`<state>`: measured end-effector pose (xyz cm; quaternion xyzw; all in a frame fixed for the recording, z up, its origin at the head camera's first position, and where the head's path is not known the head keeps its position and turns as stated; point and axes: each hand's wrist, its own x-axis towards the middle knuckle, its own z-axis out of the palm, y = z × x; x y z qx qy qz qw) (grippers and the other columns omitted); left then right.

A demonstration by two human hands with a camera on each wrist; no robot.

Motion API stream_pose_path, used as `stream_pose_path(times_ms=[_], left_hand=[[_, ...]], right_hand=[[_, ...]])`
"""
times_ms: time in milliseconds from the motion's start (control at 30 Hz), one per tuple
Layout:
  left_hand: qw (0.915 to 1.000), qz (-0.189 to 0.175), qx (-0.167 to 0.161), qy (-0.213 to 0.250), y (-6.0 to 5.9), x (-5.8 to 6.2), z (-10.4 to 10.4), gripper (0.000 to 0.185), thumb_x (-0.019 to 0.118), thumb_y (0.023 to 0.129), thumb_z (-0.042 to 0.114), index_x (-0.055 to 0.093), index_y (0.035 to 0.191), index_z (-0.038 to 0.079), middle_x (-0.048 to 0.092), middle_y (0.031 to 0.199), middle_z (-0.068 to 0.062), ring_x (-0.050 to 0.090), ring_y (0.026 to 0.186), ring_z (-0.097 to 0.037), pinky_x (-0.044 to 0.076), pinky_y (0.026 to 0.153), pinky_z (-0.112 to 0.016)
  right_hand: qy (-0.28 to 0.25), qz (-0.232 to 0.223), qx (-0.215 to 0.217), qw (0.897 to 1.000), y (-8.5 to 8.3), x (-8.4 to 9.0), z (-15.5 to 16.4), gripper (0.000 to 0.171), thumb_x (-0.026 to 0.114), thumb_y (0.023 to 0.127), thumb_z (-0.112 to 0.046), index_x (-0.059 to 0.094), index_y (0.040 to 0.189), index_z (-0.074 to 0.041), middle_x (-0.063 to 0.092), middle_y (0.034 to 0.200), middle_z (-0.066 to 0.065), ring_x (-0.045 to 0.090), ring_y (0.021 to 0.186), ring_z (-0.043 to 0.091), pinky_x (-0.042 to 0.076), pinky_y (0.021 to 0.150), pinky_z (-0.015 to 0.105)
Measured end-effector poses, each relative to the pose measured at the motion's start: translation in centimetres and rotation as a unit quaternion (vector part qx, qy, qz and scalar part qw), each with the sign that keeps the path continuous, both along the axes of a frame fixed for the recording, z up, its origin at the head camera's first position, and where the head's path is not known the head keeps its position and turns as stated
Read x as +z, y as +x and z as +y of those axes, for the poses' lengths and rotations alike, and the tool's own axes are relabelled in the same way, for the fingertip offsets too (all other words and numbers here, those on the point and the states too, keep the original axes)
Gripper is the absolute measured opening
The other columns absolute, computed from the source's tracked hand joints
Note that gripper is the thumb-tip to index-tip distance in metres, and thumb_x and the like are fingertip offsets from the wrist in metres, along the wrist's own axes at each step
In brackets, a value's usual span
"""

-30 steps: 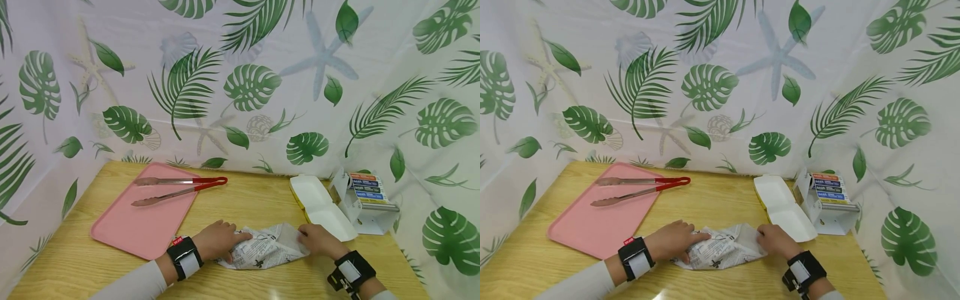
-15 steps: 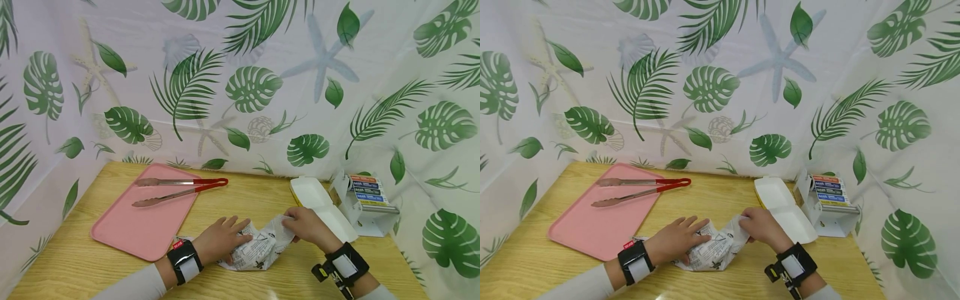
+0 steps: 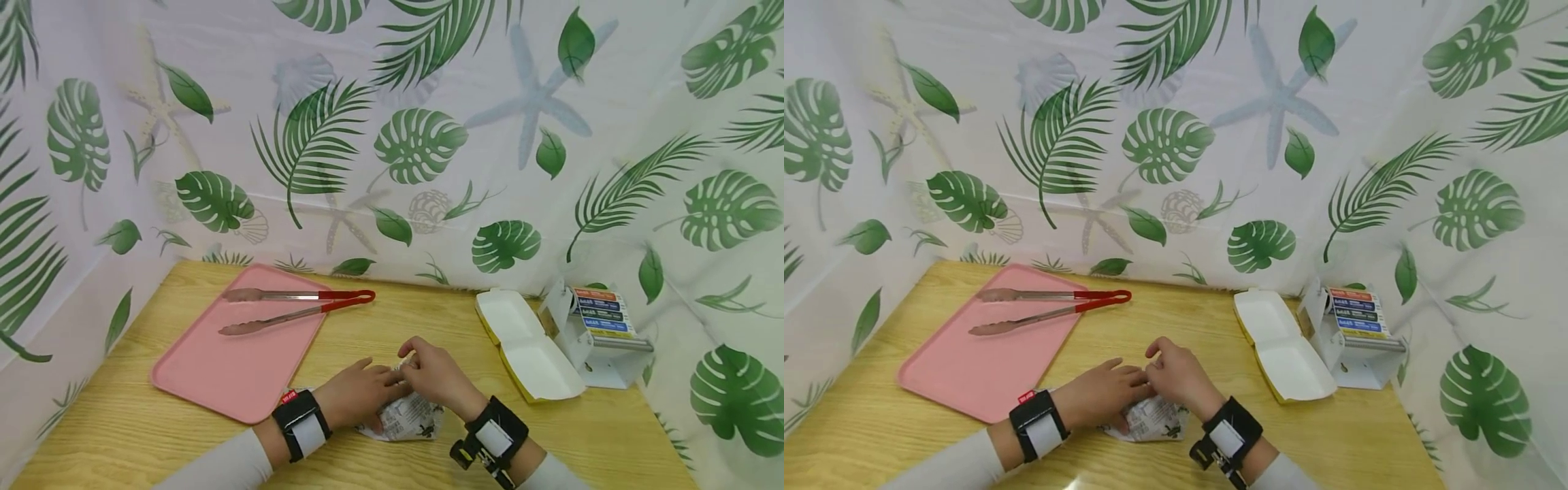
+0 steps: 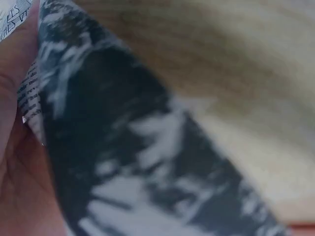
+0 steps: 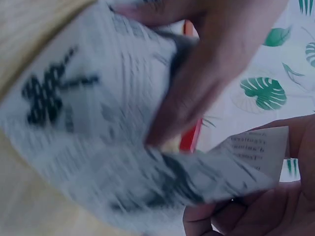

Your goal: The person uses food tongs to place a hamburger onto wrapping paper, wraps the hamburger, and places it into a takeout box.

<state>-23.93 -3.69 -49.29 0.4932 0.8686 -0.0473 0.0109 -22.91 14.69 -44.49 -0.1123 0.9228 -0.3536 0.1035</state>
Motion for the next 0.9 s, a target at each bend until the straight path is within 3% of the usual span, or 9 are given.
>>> stream_pose_path(times_ms=[167,267,433,600,733,900], left_hand=[[0.9951,-0.074,-0.018,0.063,-0.8,-0.9,-0.3,0.071,0.079,0.081,0.050,0.059,0.142,0.019,0.057,0.135,0.001,0.059,0.118,-0.012,0.050,0.099,-0.030],[0.9889,-0.115,-0.023,0.092,-1.2,-1.3,-0.5,0.067,0.081,0.081,0.046,0.061,0.138,0.017,0.057,0.135,0.000,0.059,0.118,-0.012,0.049,0.098,-0.027],[0.9794,-0.159,-0.007,0.125,-1.4,-1.4,-0.9,0.079,0.085,0.079,0.044,0.052,0.145,0.013,0.058,0.138,0.000,0.057,0.124,-0.015,0.045,0.105,-0.031],[0.9692,-0.204,0.027,0.135,-1.3,-1.3,-1.2,0.091,0.085,0.079,0.047,0.042,0.150,0.009,0.057,0.141,-0.003,0.053,0.128,-0.020,0.044,0.107,-0.036],[0.9657,-0.216,0.046,0.136,-1.3,-1.6,-1.3,0.092,0.085,0.078,0.050,0.044,0.150,0.010,0.058,0.139,-0.001,0.052,0.128,-0.019,0.043,0.108,-0.037],[0.9675,-0.204,0.056,0.138,-1.5,-1.8,-1.4,0.095,0.085,0.076,0.053,0.045,0.151,0.010,0.058,0.140,-0.003,0.053,0.128,-0.019,0.043,0.108,-0.038]], right_hand=[[-0.053,-0.043,0.002,0.998,0.4,-1.7,-0.5,0.020,0.053,0.103,-0.009,0.057,0.119,0.001,0.061,0.075,0.002,0.053,0.063,0.016,0.042,0.058,0.030],[-0.091,-0.069,-0.003,0.993,0.6,-2.2,-0.4,0.024,0.051,0.106,-0.015,0.056,0.124,0.000,0.064,0.083,0.004,0.057,0.069,0.016,0.044,0.062,0.031],[-0.158,-0.112,-0.025,0.981,0.8,-2.5,0.5,0.042,0.042,0.110,-0.035,0.051,0.136,-0.003,0.063,0.095,0.006,0.059,0.088,0.018,0.045,0.080,0.035],[-0.152,-0.094,0.018,0.984,1.2,-3.4,1.6,0.031,0.048,0.109,-0.027,0.056,0.131,-0.006,0.061,0.098,0.005,0.056,0.091,0.018,0.043,0.082,0.033],[-0.147,-0.067,0.038,0.986,1.5,-4.0,1.8,0.026,0.050,0.109,-0.027,0.062,0.123,-0.008,0.063,0.110,0.005,0.057,0.100,0.019,0.046,0.085,0.033],[-0.179,-0.086,0.021,0.980,2.0,-3.9,2.0,0.038,0.039,0.112,-0.035,0.064,0.114,-0.007,0.062,0.118,0.006,0.054,0.112,0.020,0.043,0.095,0.037]])
